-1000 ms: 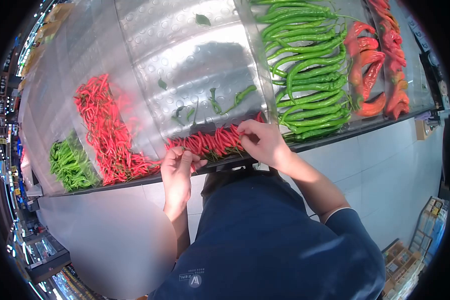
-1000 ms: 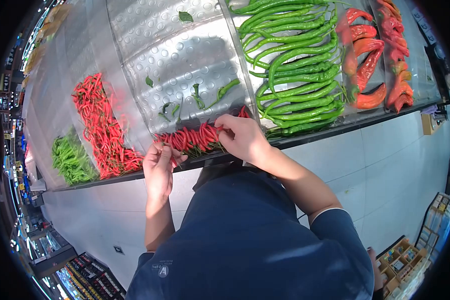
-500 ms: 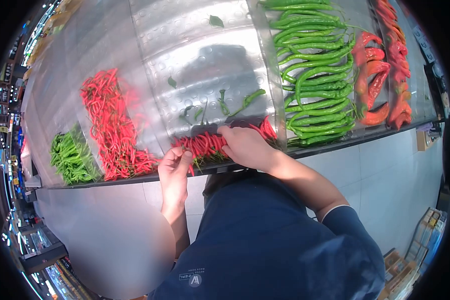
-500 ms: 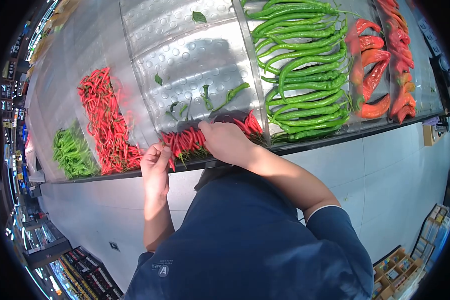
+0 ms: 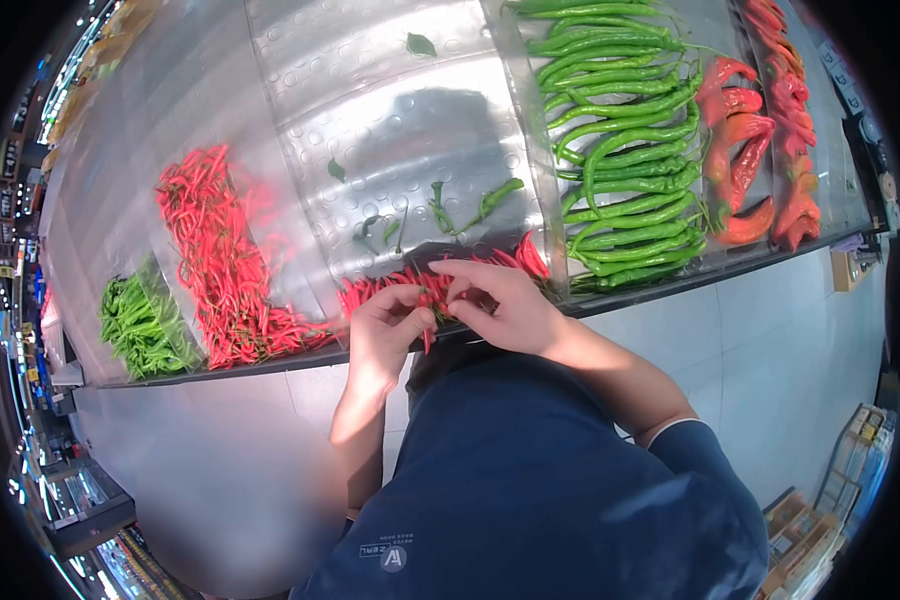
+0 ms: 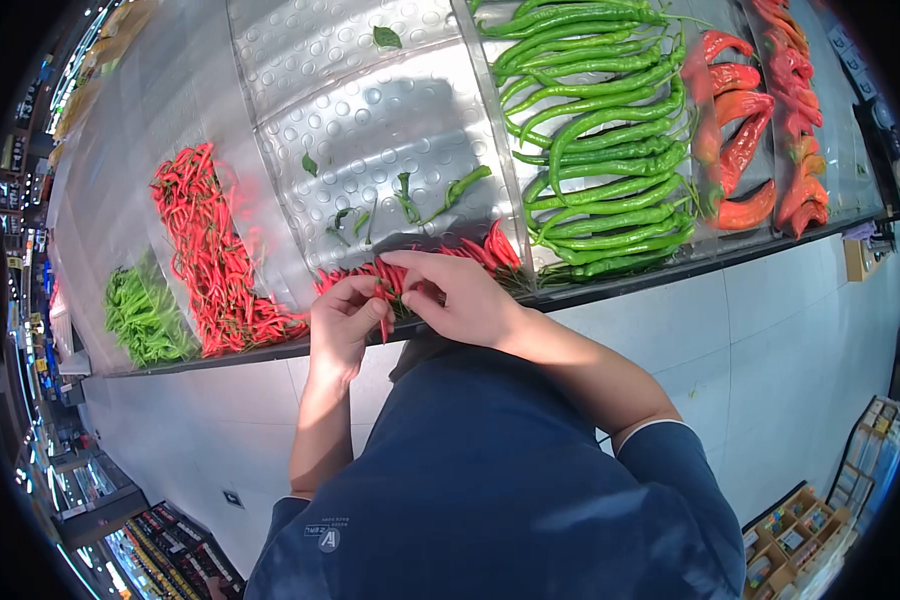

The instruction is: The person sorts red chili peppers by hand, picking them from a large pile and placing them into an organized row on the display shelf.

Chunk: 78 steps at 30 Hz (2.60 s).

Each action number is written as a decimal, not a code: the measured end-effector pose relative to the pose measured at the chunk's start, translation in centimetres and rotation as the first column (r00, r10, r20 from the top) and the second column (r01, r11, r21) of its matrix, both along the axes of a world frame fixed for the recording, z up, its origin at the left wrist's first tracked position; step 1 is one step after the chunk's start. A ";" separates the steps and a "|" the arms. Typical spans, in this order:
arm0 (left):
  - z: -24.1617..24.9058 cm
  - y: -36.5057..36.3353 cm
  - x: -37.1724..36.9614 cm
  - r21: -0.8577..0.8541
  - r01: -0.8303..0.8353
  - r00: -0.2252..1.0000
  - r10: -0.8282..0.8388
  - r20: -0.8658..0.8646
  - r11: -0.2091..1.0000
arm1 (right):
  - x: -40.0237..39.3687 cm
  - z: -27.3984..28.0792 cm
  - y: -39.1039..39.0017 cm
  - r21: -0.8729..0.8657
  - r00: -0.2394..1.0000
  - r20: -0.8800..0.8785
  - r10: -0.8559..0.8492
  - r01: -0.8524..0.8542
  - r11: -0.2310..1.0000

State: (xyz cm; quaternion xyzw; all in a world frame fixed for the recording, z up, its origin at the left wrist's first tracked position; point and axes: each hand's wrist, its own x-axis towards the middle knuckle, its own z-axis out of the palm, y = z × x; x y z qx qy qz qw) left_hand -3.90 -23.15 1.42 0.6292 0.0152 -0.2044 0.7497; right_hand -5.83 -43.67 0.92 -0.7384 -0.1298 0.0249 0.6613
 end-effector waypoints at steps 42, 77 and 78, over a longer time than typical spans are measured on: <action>-0.9 20.7 4.7 0.700 -0.687 0.707 -0.042 0.706 0.196 | -2.2 -2.8 2.6 -0.300 0.739 0.613 -0.281 0.546 0.782; 6.0 18.4 1.1 0.393 0.142 0.901 -0.283 0.328 0.908 | 1.4 6.8 15.3 -0.551 0.740 0.637 0.216 0.241 0.799; 5.8 17.4 1.0 0.443 0.183 0.872 -0.353 0.339 0.878 | 1.3 6.0 14.6 -0.575 0.742 0.617 0.264 0.195 0.795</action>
